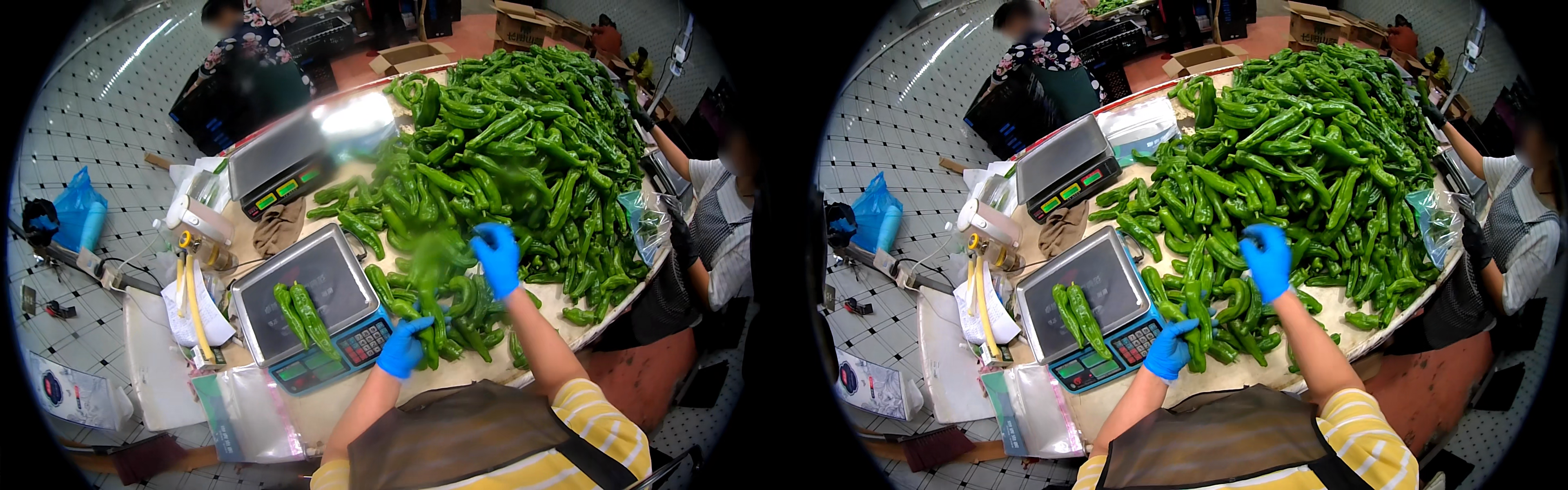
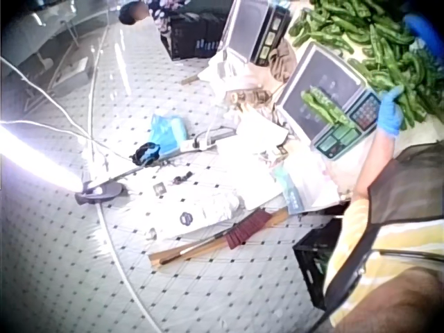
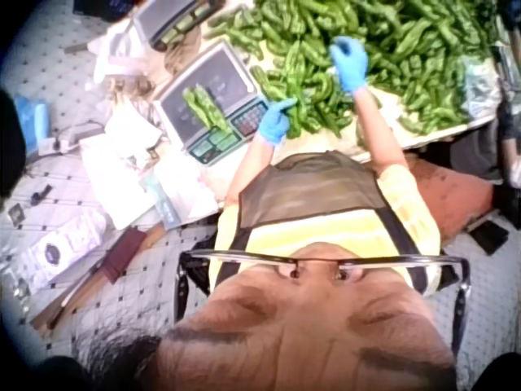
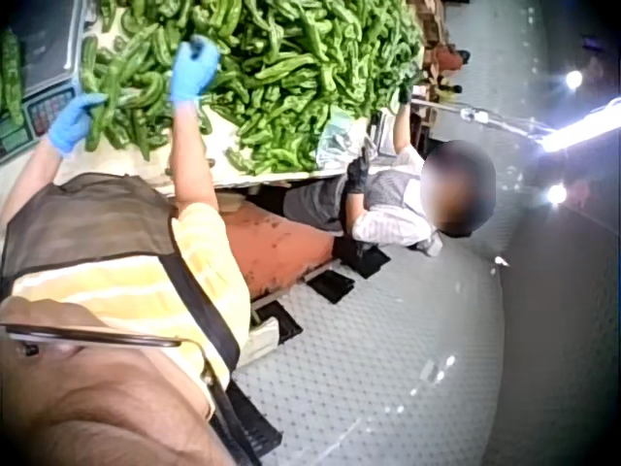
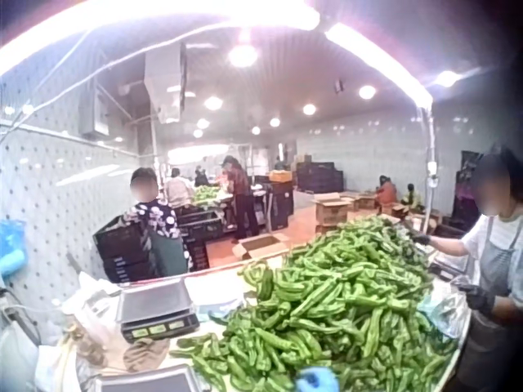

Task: The person picks green peppers from a large pile, places them on a digital scale, transfers them into a plastic bag, and sets the bag aside. The process repeats continuously with multiple peppers handled at once.

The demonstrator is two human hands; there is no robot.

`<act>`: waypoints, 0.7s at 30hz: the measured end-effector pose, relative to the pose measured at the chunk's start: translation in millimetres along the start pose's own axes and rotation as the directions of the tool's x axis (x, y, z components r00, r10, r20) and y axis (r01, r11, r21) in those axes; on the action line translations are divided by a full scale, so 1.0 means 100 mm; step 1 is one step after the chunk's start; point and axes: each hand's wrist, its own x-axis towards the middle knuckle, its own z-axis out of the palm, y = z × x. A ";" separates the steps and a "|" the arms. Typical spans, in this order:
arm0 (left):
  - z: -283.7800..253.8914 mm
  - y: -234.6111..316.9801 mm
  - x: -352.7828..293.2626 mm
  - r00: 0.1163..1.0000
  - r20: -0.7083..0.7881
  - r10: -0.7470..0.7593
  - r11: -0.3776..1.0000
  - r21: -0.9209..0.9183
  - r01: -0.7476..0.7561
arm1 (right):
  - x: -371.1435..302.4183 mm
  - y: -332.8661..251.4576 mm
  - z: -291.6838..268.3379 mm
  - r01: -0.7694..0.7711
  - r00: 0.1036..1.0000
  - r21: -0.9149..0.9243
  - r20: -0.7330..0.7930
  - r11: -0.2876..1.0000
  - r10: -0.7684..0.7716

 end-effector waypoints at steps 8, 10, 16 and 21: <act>0.07 -0.08 -0.12 0.997 0.076 0.018 0.994 -0.105 -0.010 | 0.43 0.28 -0.46 0.389 0.921 -0.687 0.308 0.614 -0.239; 0.05 -0.09 -0.10 0.996 0.079 0.031 0.994 -0.108 -0.022 | 0.27 0.39 -0.46 0.152 0.971 -0.473 0.237 0.868 -0.041; -0.03 -0.21 -0.01 0.979 0.189 0.077 0.984 -0.173 -0.044 | -0.11 0.18 -0.64 -0.702 0.682 0.323 0.563 0.635 0.468; 0.00 -0.25 0.08 0.985 0.165 0.056 0.982 -0.185 -0.025 | -0.49 0.07 -0.63 -0.668 0.658 0.267 0.648 0.695 0.383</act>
